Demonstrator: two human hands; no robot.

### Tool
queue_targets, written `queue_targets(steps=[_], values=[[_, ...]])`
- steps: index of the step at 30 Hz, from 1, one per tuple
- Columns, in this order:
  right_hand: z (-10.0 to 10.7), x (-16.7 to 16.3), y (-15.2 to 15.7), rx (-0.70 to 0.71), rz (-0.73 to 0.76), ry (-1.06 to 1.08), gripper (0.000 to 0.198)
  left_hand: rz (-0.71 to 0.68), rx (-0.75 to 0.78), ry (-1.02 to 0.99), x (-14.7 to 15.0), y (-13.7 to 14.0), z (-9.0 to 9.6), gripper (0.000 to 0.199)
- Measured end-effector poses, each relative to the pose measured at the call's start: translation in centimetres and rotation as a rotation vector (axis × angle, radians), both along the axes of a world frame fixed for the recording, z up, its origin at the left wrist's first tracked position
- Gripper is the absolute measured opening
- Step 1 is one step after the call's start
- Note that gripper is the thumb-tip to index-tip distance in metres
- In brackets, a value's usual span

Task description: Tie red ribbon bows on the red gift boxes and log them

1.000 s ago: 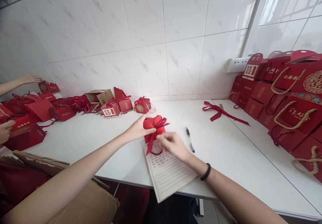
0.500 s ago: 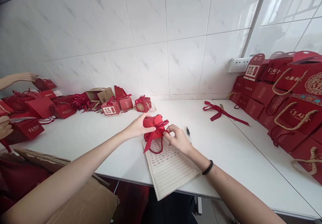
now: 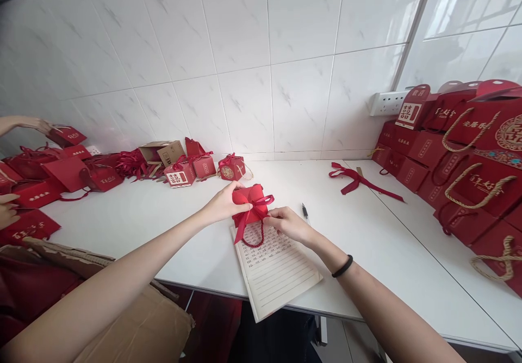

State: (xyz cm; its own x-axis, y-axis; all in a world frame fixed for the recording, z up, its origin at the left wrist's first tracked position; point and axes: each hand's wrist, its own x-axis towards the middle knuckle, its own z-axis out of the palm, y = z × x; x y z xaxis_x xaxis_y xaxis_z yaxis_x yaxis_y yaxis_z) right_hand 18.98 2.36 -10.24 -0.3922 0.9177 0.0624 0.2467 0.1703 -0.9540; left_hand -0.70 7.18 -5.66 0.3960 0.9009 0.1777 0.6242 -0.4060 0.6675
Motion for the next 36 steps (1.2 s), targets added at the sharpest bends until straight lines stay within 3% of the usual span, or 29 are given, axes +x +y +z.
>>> queue_targets(steps=[12,19,23,27,32,36], values=[[0.5,0.6,-0.4,-0.122,0.176,-0.074,0.028,-0.008,-0.029,-0.012,-0.2,0.0,0.0,0.049],[0.2,0.3,-1.4,-0.321,0.512,-0.161,0.034,-0.014,-0.058,-0.021,-0.5,0.5,-0.3,0.05],[-1.0,-1.7,-1.5,-0.378,0.392,0.066,0.056,-0.015,-0.058,-0.02,-0.6,0.5,-0.3,0.053],[-2.2,-4.0,-1.1,-0.426,0.249,0.278,0.06,-0.015,-0.019,-0.012,-0.4,0.2,-0.3,0.052],[-2.3,-4.4,-1.0,-0.312,0.168,0.328,0.054,-0.004,-0.009,-0.002,-0.4,0.2,-0.3,0.054],[-1.6,-3.1,-1.0,-0.258,0.146,0.288,0.051,-0.091,-0.088,-0.048,-0.8,0.5,-0.2,0.053]])
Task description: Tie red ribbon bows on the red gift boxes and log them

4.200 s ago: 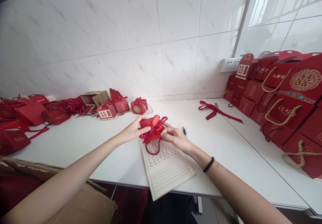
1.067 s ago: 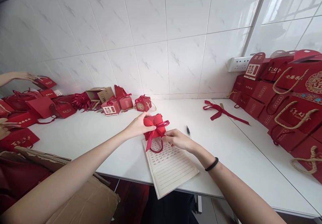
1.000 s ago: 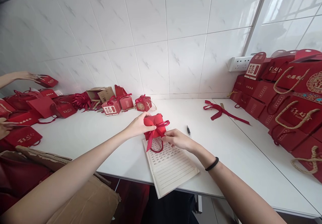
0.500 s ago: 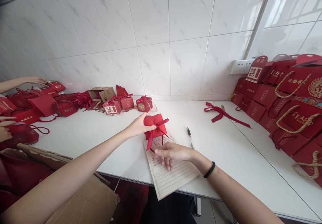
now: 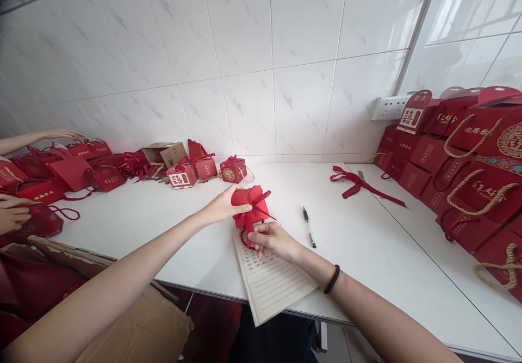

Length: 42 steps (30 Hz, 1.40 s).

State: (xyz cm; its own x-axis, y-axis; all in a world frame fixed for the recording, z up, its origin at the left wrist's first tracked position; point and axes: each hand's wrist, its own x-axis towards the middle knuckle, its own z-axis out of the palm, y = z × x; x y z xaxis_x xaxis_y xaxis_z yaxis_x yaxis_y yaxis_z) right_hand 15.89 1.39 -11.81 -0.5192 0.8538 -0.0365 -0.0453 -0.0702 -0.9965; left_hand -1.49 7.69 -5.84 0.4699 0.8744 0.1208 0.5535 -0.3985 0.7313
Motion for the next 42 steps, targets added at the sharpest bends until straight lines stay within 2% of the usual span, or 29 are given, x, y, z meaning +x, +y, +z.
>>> queue_targets(steps=[7,11,13,16,18,19,21,23,28,30,34,36,42], values=[[-0.4,1.4,0.4,0.076,0.043,-0.213,0.051,-0.046,-0.058,-0.034,-0.3,0.2,0.0,0.054],[0.4,1.9,0.3,0.133,0.09,-0.345,0.056,-0.033,-0.055,-0.035,-0.2,0.1,0.1,0.053],[1.2,2.4,0.3,0.165,0.01,-0.43,0.058,-0.017,-0.05,-0.033,-0.2,0.1,0.1,0.054],[1.8,3.1,0.3,0.281,-0.29,-0.505,0.056,-0.003,-0.045,-0.023,-0.1,0.1,0.1,0.052],[1.6,3.1,0.4,0.386,-0.442,-0.464,0.051,0.007,-0.038,-0.019,0.0,0.1,0.1,0.052],[1.4,3.0,0.5,0.432,-0.47,-0.423,0.049,0.011,-0.031,-0.017,0.0,0.1,0.0,0.051],[0.9,2.7,0.5,0.505,-0.461,-0.343,0.047,0.016,-0.013,-0.008,0.0,0.0,-0.1,0.051],[0.3,2.4,0.5,0.578,-0.445,-0.314,0.037,0.024,0.01,0.006,0.1,0.0,-0.2,0.051],[-0.5,2.2,0.5,0.782,-0.485,-0.378,0.028,0.034,0.161,0.003,0.2,0.0,-0.1,0.051],[-0.6,2.2,0.5,0.873,-0.484,-0.408,0.025,-0.008,0.227,-0.015,0.2,0.1,0.0,0.044],[-0.6,2.1,0.4,1.051,-0.496,-0.507,0.023,-0.065,0.281,-0.015,0.4,0.2,-0.1,0.017],[-0.6,2.0,0.3,1.096,-0.499,-0.546,0.022,-0.079,0.291,0.003,0.5,0.2,-0.2,0.007],[-0.6,1.8,0.2,1.128,-0.509,-0.564,0.02,-0.039,0.345,0.046,1.2,-0.2,-0.6,0.004]])
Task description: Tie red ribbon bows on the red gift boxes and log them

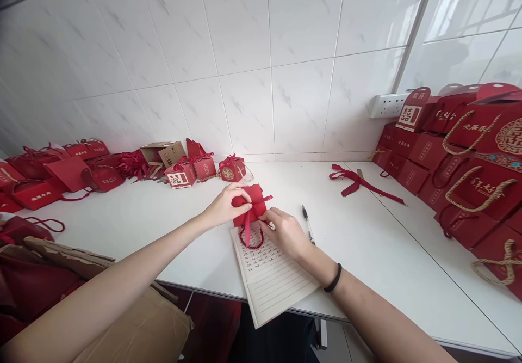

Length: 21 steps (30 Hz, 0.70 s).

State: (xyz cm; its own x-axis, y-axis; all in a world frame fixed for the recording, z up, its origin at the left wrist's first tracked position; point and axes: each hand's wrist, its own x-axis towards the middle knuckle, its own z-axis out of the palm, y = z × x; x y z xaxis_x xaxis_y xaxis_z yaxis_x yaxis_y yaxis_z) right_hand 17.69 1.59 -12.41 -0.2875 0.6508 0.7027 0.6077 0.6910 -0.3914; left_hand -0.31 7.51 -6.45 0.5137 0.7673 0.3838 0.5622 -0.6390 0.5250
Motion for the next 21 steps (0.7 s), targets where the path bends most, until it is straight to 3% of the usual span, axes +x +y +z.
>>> queue_targets(steps=[12,21], values=[[0.23,-0.05,0.04,-0.001,0.025,-0.066,0.02,0.013,-0.035,-0.035,0.07,0.32,-0.63,0.006],[0.4,0.08,-0.01,0.007,0.026,-0.076,0.016,0.01,-0.074,-0.029,0.18,-0.09,0.07,0.004]])
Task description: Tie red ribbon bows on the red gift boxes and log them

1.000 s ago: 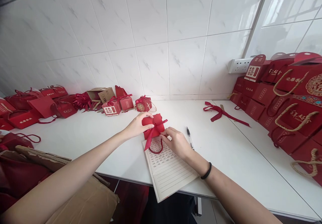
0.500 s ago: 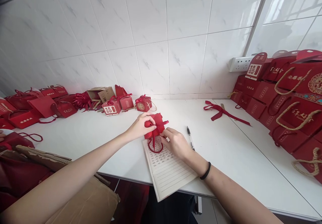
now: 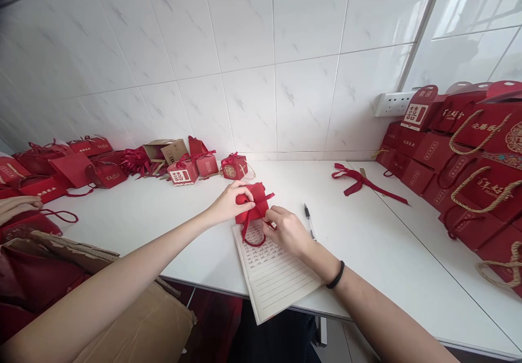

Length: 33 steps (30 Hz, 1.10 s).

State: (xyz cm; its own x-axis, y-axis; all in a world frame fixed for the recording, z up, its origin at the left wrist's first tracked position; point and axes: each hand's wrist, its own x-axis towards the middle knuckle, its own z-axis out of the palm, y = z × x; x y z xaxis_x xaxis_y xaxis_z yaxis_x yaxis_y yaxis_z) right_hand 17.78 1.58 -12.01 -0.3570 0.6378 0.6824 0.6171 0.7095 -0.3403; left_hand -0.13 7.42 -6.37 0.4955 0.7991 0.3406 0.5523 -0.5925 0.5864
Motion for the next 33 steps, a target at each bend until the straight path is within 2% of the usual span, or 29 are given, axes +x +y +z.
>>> queue_targets(steps=[20,33], values=[[0.7,0.4,-0.1,-0.086,0.078,-0.034,0.009,-0.047,-0.012,0.028,-0.1,0.1,-0.5,0.004],[1.0,1.0,0.0,-0.198,0.202,-0.041,0.017,-0.081,-0.03,0.043,-0.1,0.1,-0.6,0.008]])
